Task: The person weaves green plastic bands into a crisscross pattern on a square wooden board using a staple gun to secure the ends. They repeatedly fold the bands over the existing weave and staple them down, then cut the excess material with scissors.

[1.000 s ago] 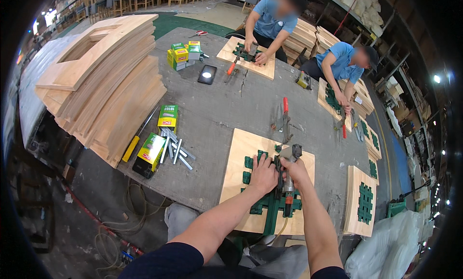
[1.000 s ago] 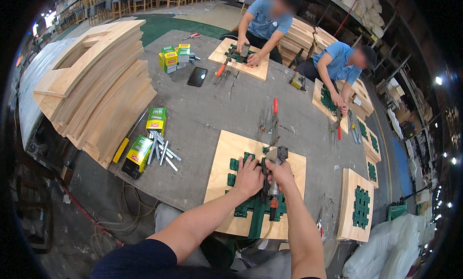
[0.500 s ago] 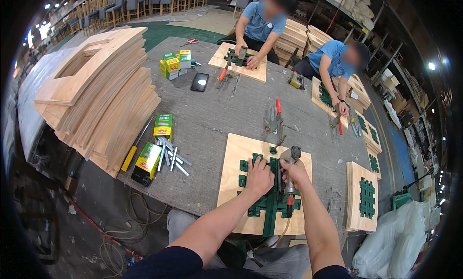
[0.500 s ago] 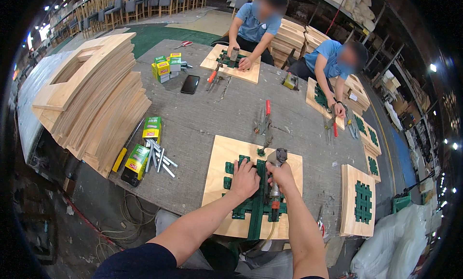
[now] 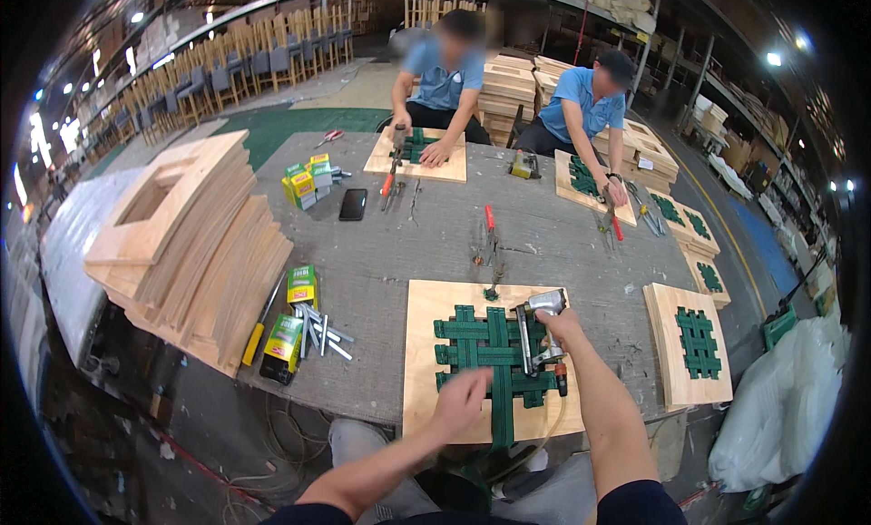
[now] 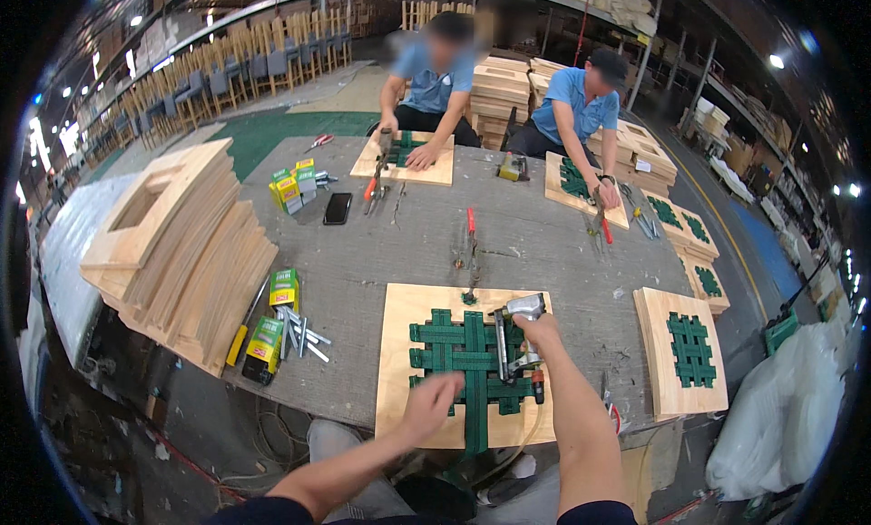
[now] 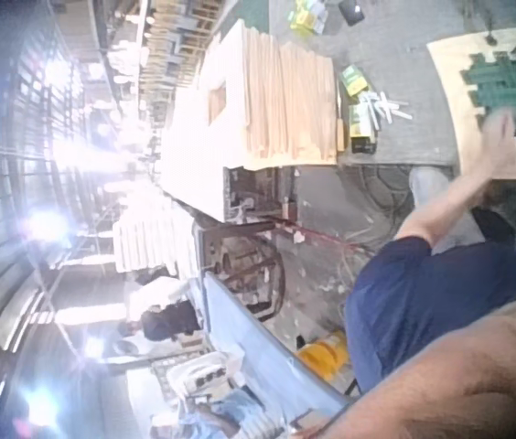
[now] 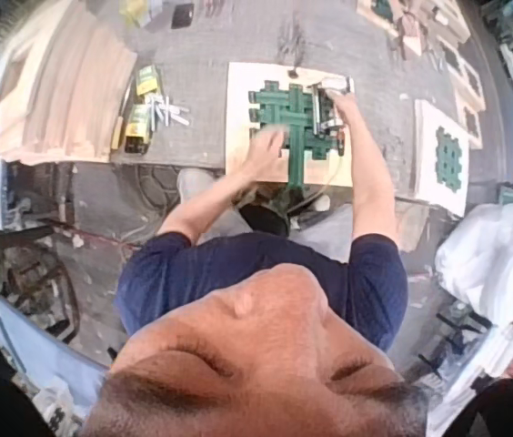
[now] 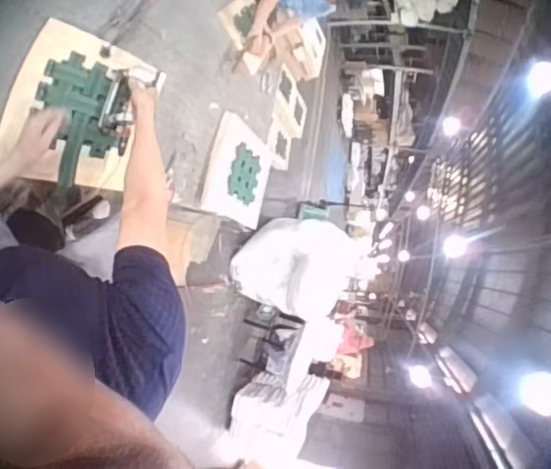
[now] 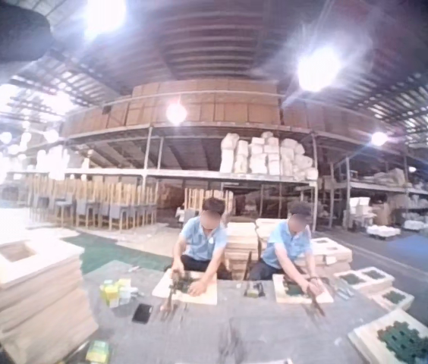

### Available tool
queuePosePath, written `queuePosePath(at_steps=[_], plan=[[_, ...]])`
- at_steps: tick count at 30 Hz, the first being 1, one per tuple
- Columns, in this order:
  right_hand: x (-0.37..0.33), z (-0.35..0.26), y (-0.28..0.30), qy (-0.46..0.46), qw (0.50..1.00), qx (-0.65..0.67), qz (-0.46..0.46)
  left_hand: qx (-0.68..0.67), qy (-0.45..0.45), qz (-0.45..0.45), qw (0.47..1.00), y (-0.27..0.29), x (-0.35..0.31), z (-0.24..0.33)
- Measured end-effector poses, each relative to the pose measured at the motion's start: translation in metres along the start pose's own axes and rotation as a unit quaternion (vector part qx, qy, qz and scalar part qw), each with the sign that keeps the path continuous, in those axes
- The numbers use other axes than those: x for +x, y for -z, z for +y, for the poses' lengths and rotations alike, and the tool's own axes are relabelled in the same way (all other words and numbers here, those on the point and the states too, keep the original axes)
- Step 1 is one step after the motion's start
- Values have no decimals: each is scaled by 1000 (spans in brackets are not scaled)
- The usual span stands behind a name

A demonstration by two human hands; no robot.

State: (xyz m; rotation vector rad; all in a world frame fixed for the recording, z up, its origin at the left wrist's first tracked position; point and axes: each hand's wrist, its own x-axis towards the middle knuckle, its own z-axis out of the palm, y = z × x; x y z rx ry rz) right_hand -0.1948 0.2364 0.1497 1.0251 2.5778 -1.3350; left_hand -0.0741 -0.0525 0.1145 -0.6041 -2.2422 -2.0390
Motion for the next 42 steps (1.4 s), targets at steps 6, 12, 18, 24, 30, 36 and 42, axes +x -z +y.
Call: queuePosePath(at_steps=[6,12,18,24,30,36,42], plan=[[-13,5,0,108,974,-178,88,-124,338,-302,883,33,-164,25],[-50,6,2,169,960,-175,139,-54,258,-199,944,7,-160,-27],[-106,59,30,268,957,-4,110,-110,330,-209,914,-34,-119,-10],[-187,125,10,102,973,150,-143,-151,380,-240,880,-47,-116,11],[-232,132,-20,-82,799,416,-427,-112,378,-340,854,-46,-163,63],[-242,107,-59,-175,749,489,-412,-85,279,-447,845,-28,-203,49],[-290,117,-91,-121,845,436,-284,224,241,-429,841,-5,-203,33]])
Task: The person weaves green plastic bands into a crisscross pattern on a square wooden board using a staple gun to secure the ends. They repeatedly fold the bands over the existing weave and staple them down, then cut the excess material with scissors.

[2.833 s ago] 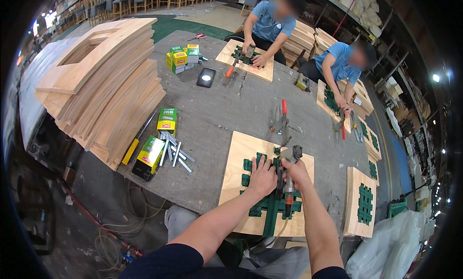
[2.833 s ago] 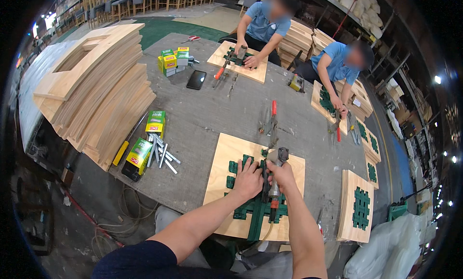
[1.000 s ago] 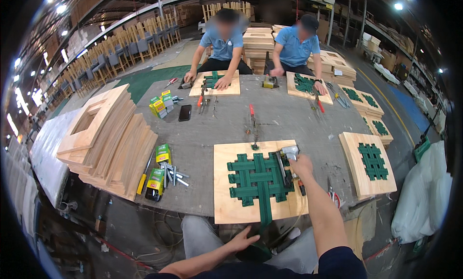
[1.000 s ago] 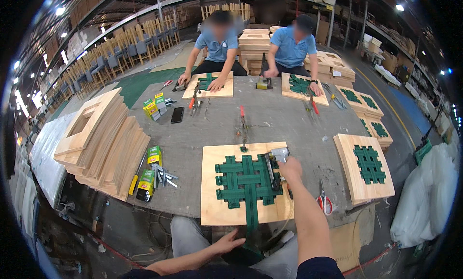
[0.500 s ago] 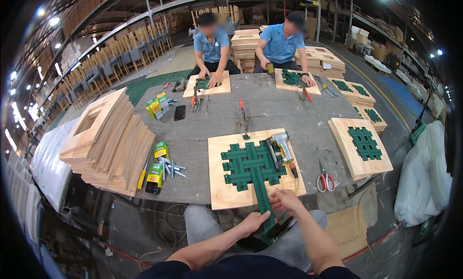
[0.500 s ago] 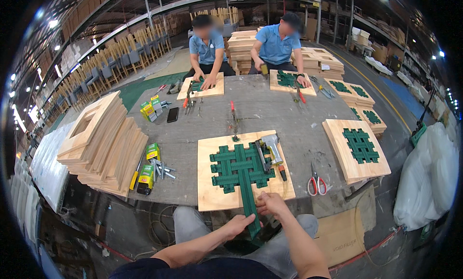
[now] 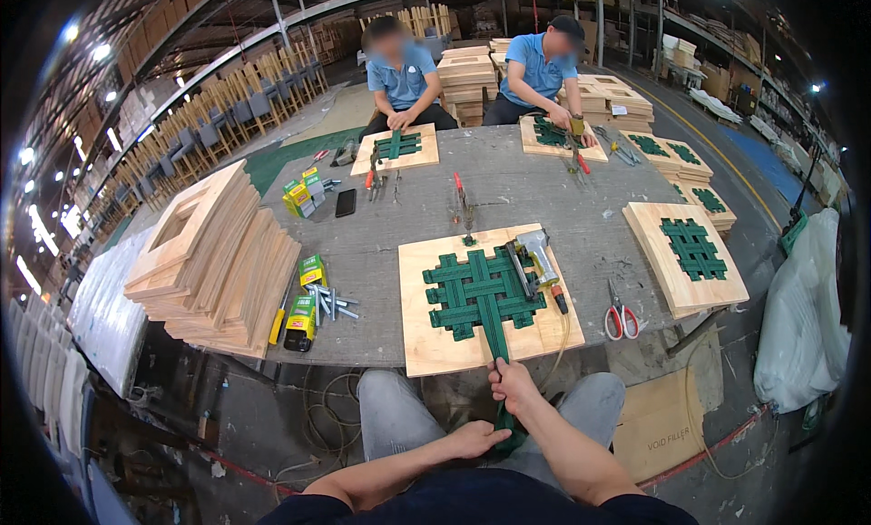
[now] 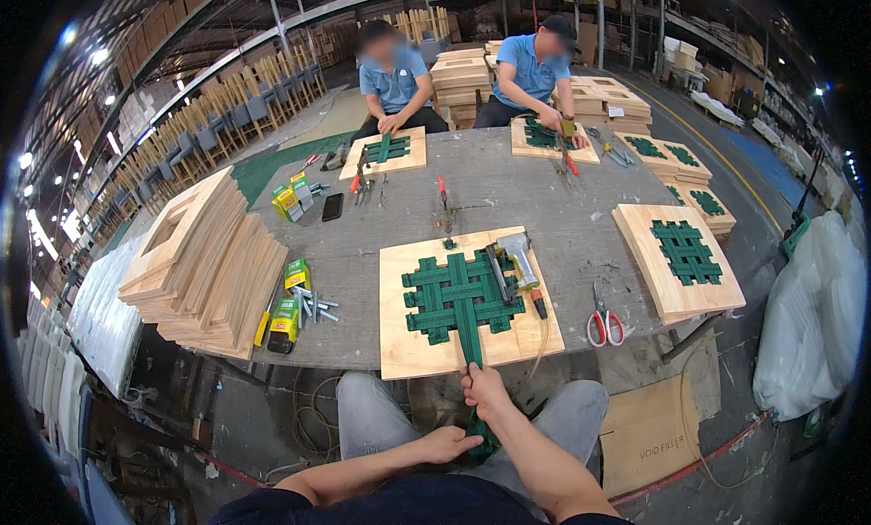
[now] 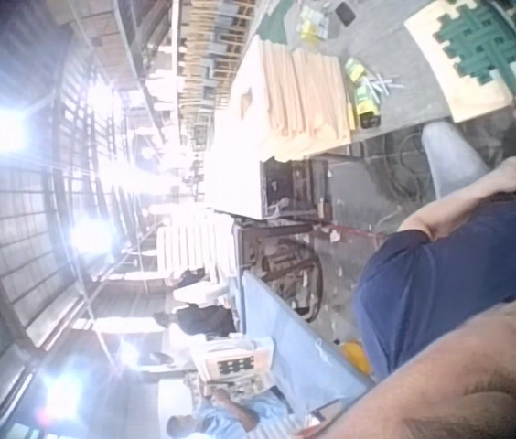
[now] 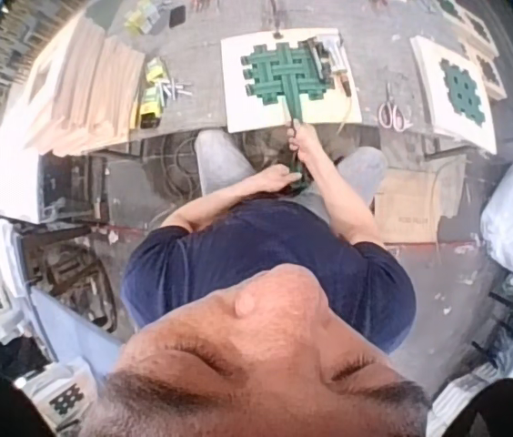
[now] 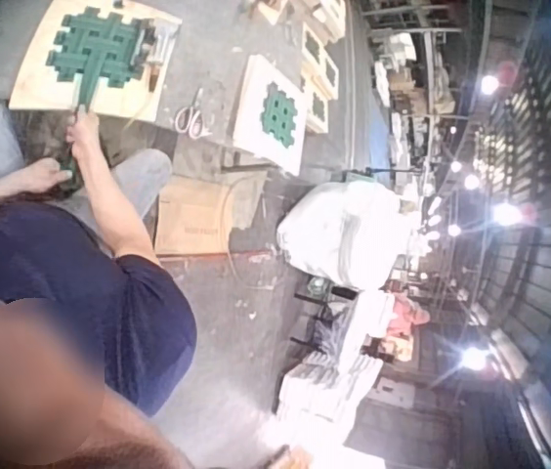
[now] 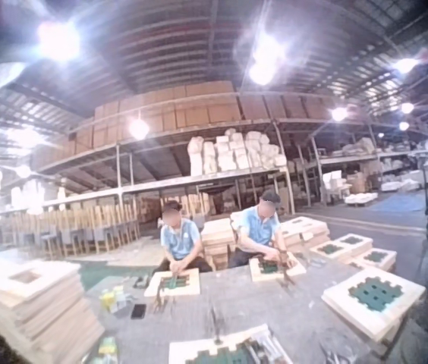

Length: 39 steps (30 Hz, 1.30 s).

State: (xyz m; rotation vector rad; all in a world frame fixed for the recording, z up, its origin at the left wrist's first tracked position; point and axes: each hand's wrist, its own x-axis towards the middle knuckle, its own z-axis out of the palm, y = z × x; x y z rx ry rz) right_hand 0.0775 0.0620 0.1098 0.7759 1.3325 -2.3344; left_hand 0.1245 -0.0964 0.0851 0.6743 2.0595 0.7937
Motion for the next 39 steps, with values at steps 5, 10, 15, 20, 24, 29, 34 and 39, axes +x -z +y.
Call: queuePosePath(at_steps=[5,10,15,20,24,29,34,39], plan=[[0,19,14,81,985,-113,102,189,-126,37,973,44,-12,4],[15,27,23,136,963,-181,143,287,-146,250,913,90,9,32],[16,29,25,151,959,-196,141,411,-189,273,849,106,63,25],[3,30,27,188,959,-172,126,430,-228,267,832,106,75,24],[-9,29,25,189,956,-184,125,450,-253,266,814,105,74,19],[-24,26,23,156,965,-176,118,484,-276,265,787,104,73,14],[-35,25,22,139,972,-151,117,508,-284,269,767,102,80,11],[-41,28,26,140,970,-158,121,522,-304,282,746,99,86,7]])
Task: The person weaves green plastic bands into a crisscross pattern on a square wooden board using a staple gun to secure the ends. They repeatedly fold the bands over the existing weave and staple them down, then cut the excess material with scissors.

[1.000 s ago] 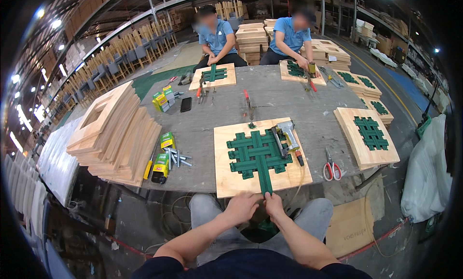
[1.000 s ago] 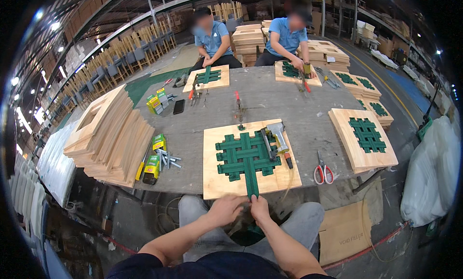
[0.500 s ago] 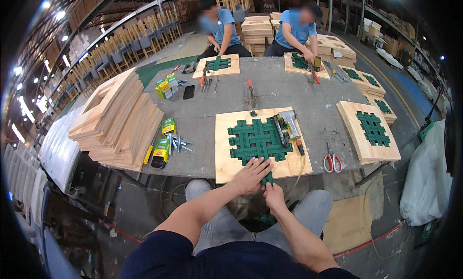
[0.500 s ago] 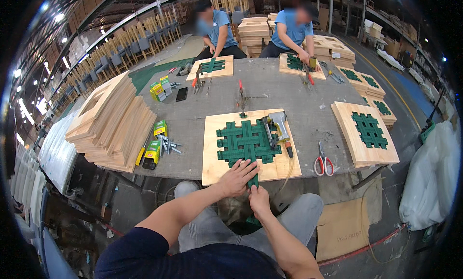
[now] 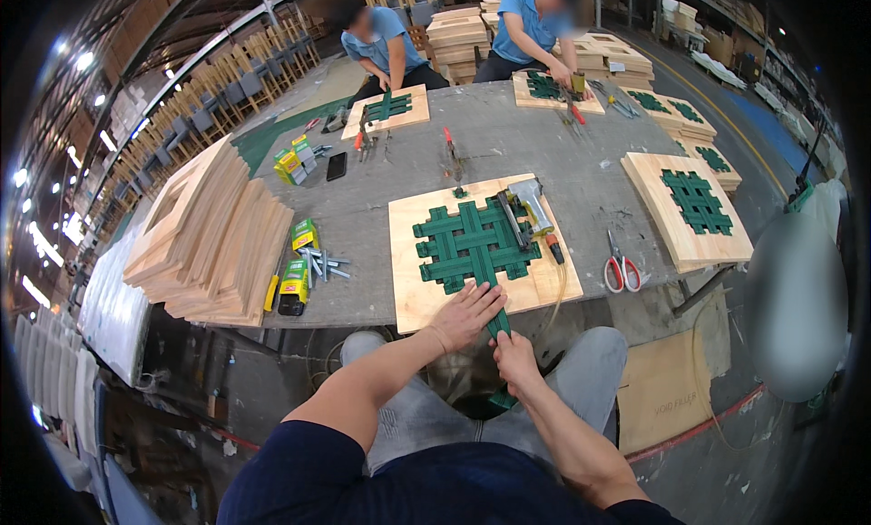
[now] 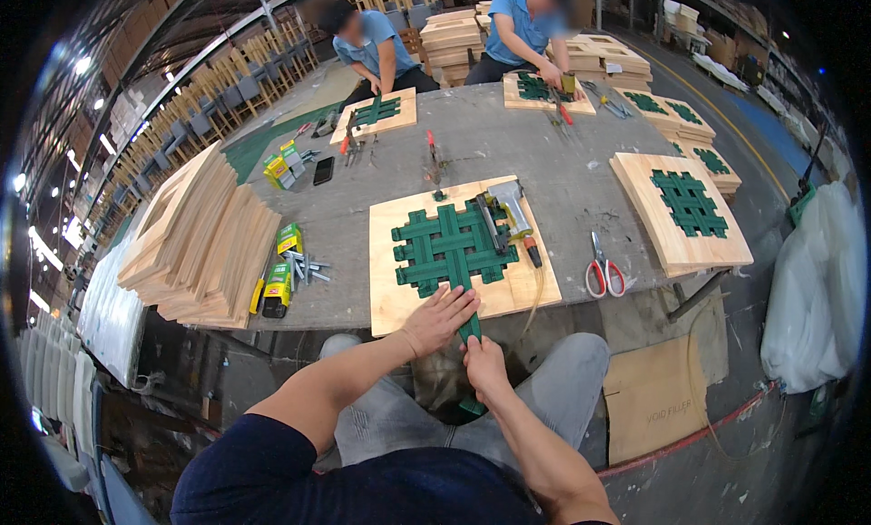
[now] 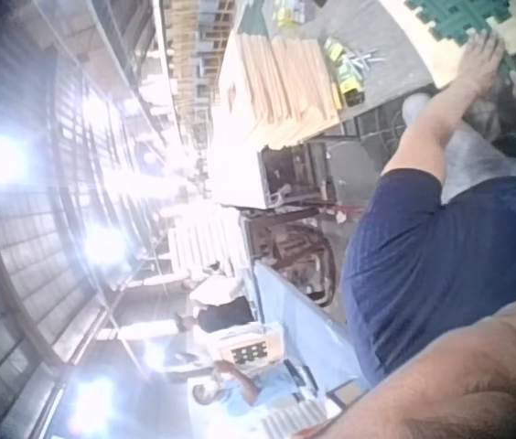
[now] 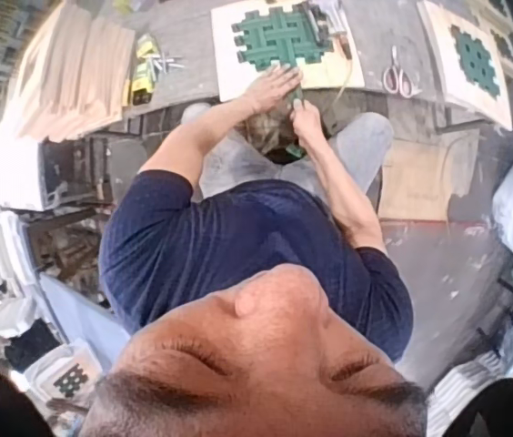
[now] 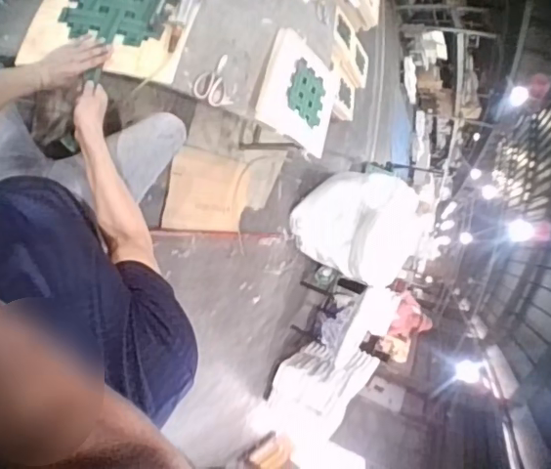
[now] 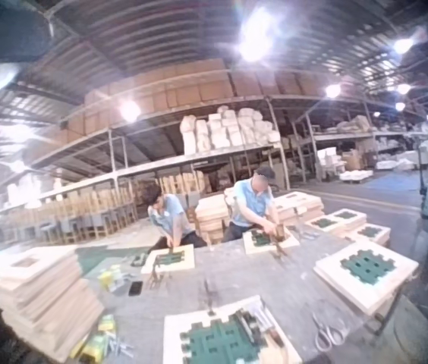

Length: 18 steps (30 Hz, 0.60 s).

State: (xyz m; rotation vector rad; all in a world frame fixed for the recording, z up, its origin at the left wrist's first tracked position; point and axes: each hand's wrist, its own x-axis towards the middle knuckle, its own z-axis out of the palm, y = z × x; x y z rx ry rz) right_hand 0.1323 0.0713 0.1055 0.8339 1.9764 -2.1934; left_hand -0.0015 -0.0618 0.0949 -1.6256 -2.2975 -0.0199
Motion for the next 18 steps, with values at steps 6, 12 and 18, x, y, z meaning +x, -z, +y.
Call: queuePosePath(at_steps=[6,12,18], plan=[[-5,2,4,-8,1000,10,-8,19,-10,6,1000,-3,-2,0],[-7,2,4,-15,1000,17,-3,8,-10,19,1000,-7,-2,0],[-6,7,6,-10,1000,21,5,5,-19,9,1000,-8,0,-1]])
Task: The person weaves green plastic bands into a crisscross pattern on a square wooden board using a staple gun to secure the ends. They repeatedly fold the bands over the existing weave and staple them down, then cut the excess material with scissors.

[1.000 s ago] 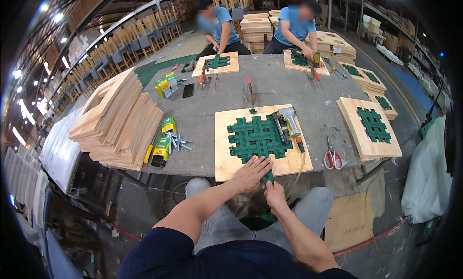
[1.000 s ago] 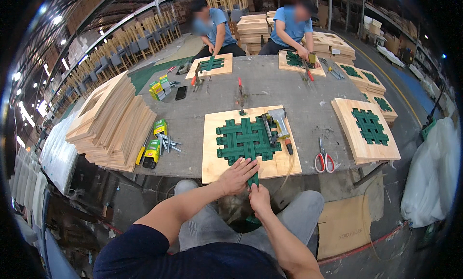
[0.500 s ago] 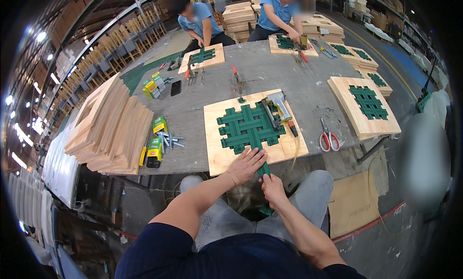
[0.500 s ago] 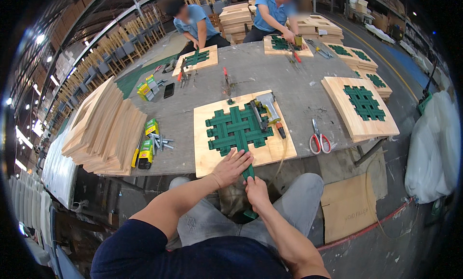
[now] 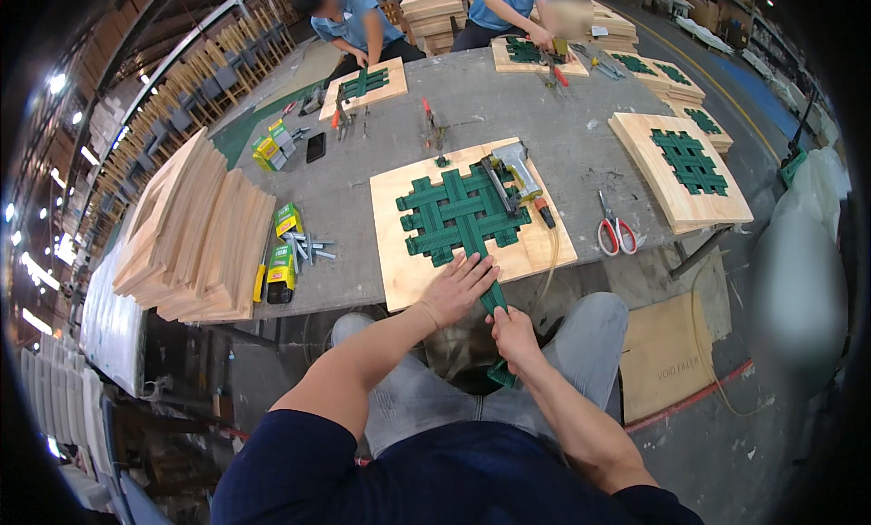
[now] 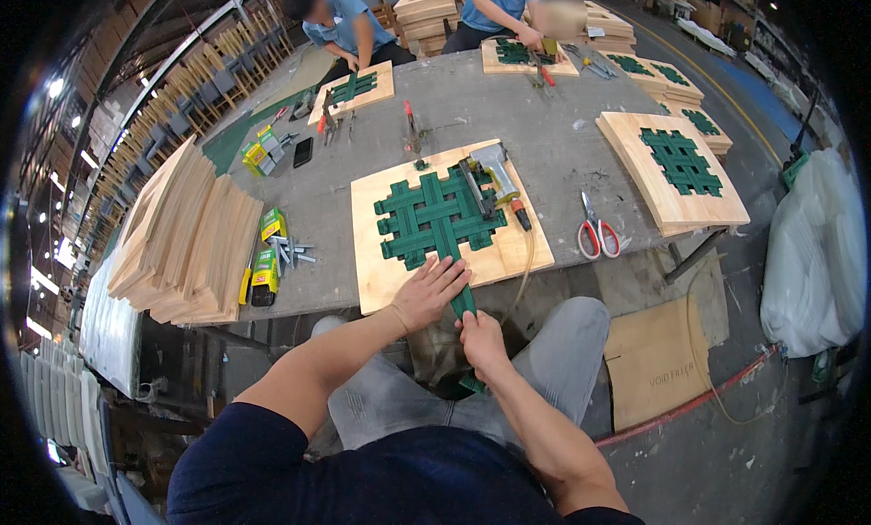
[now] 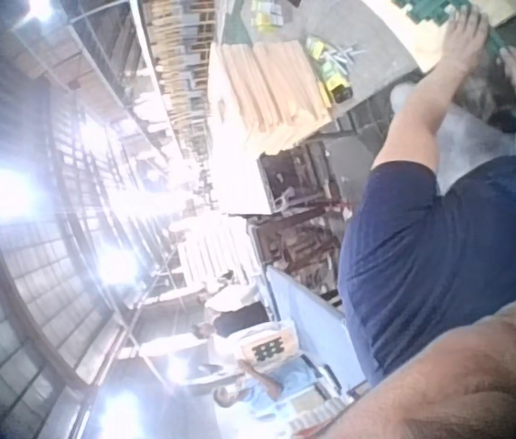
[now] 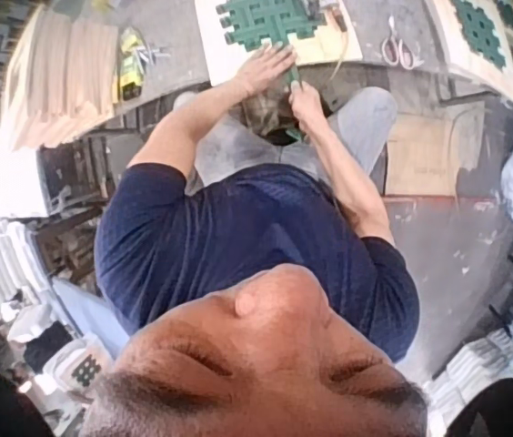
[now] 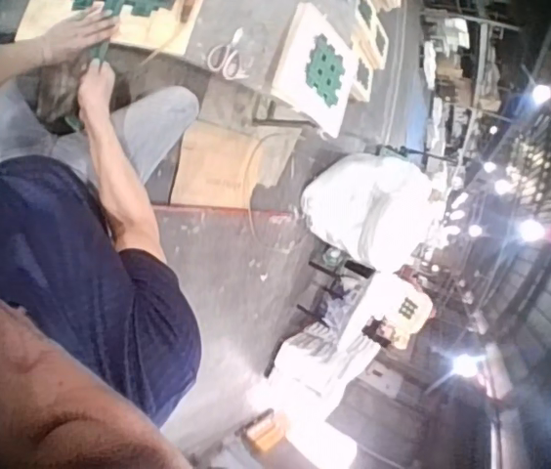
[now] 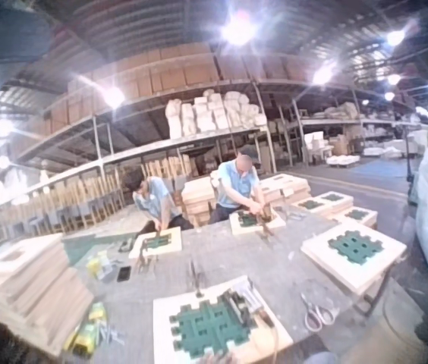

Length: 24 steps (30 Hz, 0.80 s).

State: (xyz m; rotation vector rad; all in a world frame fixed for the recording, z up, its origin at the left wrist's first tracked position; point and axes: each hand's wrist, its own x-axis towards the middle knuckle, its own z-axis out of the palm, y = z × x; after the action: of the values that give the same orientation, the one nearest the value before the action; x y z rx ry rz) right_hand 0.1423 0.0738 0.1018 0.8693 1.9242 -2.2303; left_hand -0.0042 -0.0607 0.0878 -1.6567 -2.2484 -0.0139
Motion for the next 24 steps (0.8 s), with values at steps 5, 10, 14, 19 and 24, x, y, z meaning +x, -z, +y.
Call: queuePosePath(at_steps=[5,10,14,19,24], plan=[[2,6,1,-13,999,-32,0,-29,7,4,1000,-2,-3,-1],[21,25,6,37,986,-161,7,-58,10,9,998,-3,-2,-3],[32,31,0,42,964,-262,11,-97,38,-5,995,3,-6,-2],[58,68,10,279,924,-263,10,-279,-76,67,955,31,-29,26],[66,51,-3,113,932,-343,26,-467,330,-13,820,14,-64,70]])
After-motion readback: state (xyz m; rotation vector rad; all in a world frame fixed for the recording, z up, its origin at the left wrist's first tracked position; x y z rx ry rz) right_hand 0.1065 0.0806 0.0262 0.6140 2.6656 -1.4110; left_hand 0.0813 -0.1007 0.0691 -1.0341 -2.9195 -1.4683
